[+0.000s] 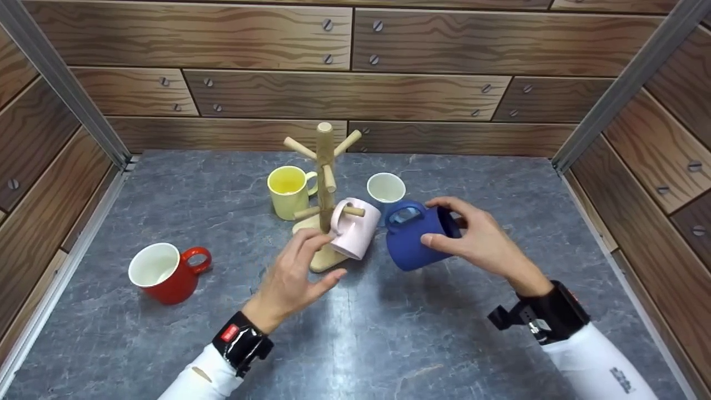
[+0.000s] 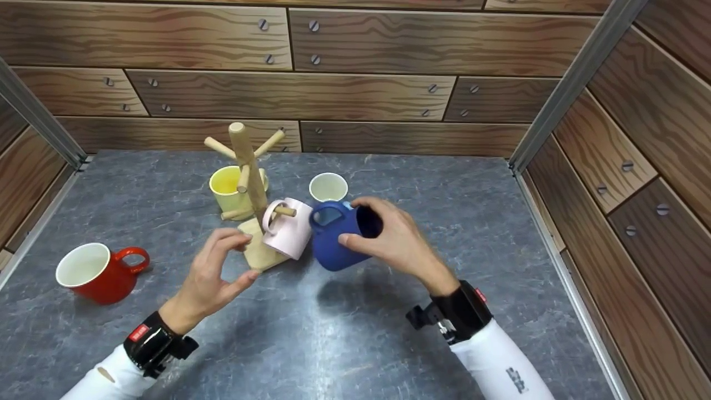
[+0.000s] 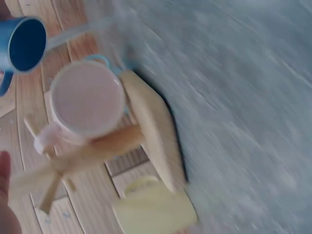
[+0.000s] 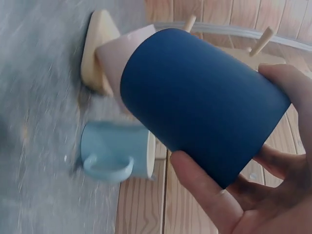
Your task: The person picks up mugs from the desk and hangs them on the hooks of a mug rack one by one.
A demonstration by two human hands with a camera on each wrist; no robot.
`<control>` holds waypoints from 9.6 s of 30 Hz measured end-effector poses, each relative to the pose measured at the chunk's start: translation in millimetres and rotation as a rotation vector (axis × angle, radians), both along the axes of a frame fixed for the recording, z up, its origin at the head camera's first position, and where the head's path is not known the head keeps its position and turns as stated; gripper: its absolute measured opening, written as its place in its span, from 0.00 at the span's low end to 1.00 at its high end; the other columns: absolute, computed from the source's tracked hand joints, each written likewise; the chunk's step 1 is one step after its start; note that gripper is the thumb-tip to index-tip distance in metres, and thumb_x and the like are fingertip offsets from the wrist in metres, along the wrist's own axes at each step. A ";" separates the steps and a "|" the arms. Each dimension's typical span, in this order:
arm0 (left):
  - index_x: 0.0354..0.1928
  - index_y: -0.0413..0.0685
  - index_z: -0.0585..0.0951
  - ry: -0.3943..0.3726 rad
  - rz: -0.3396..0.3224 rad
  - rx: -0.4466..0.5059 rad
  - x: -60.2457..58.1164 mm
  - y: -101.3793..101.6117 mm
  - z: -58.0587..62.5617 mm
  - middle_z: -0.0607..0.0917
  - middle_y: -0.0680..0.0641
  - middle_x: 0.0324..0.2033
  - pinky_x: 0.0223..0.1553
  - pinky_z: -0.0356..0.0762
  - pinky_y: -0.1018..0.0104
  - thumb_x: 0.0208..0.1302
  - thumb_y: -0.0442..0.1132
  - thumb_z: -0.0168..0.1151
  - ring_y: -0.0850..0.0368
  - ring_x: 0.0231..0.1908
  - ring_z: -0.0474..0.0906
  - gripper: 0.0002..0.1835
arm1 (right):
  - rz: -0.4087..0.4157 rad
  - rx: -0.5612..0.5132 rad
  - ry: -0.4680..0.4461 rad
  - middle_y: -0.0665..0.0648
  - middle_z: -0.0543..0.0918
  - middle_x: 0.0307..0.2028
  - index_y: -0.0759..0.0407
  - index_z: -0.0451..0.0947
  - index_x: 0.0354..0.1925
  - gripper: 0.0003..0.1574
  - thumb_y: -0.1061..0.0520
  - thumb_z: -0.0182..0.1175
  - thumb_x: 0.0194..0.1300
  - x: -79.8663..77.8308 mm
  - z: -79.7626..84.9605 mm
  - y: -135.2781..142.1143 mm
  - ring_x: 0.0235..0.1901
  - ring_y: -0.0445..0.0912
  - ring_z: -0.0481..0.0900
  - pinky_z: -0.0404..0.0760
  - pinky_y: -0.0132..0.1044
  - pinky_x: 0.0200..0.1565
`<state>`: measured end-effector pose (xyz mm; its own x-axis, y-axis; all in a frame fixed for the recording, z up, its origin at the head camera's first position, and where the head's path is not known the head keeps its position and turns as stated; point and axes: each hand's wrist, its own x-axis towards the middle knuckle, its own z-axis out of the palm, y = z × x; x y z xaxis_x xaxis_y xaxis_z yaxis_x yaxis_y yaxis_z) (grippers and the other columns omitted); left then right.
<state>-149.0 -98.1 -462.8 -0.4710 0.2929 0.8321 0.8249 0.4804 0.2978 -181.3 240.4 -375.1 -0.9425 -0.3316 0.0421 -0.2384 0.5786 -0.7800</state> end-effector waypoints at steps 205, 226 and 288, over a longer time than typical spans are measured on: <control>0.40 0.40 0.91 0.090 0.130 0.309 -34.9 6.9 84.4 0.88 0.44 0.40 0.53 0.80 0.67 0.61 0.27 0.74 0.49 0.44 0.85 0.07 | -0.088 -0.431 0.389 0.56 0.88 0.33 0.67 0.87 0.44 0.10 0.60 0.67 0.71 -84.5 25.1 -108.8 0.33 0.45 0.85 0.79 0.28 0.35; 0.39 0.42 0.92 0.047 0.212 0.337 -46.5 -5.6 85.7 0.89 0.46 0.39 0.50 0.81 0.71 0.60 0.27 0.75 0.50 0.42 0.87 0.07 | -0.090 -0.440 0.481 0.54 0.86 0.35 0.67 0.84 0.41 0.08 0.61 0.68 0.69 -52.4 15.5 -94.1 0.30 0.42 0.78 0.74 0.29 0.32; 0.70 0.39 0.74 -0.434 0.459 0.122 -40.0 -66.6 26.4 0.71 0.36 0.69 0.65 0.68 0.40 0.73 0.53 0.59 0.37 0.66 0.70 0.32 | -0.232 -0.157 0.287 0.63 0.82 0.53 0.66 0.79 0.59 0.21 0.55 0.60 0.74 -74.0 -34.9 -55.7 0.51 0.53 0.80 0.78 0.44 0.50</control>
